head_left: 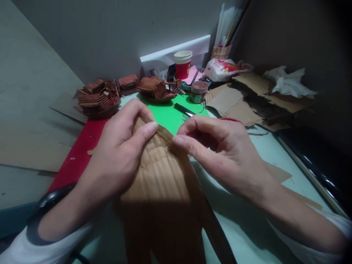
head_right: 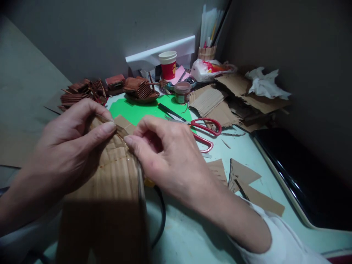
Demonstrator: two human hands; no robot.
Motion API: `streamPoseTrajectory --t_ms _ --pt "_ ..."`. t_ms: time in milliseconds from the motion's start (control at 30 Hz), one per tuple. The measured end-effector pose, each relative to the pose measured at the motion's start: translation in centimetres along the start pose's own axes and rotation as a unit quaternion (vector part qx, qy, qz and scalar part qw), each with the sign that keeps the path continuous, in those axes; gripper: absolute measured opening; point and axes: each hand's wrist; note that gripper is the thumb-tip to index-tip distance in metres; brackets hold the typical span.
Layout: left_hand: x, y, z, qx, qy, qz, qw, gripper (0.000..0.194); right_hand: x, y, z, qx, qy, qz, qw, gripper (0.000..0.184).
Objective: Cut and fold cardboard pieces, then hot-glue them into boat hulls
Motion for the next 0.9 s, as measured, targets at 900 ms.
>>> streamPoseTrajectory --t_ms 900 --pt "-0.14 0.29 0.0 0.026 0.017 -0.028 0.999 0.01 -0.21 -0.06 -0.68 0.052 0.035 -0.058 0.996 0.026"
Point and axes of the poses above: each hand's wrist, its own x-axis towards the middle knuckle, its own z-axis out of the back of the hand, y = z × x, and after that the axes turned 14 degrees about -z, right-handed
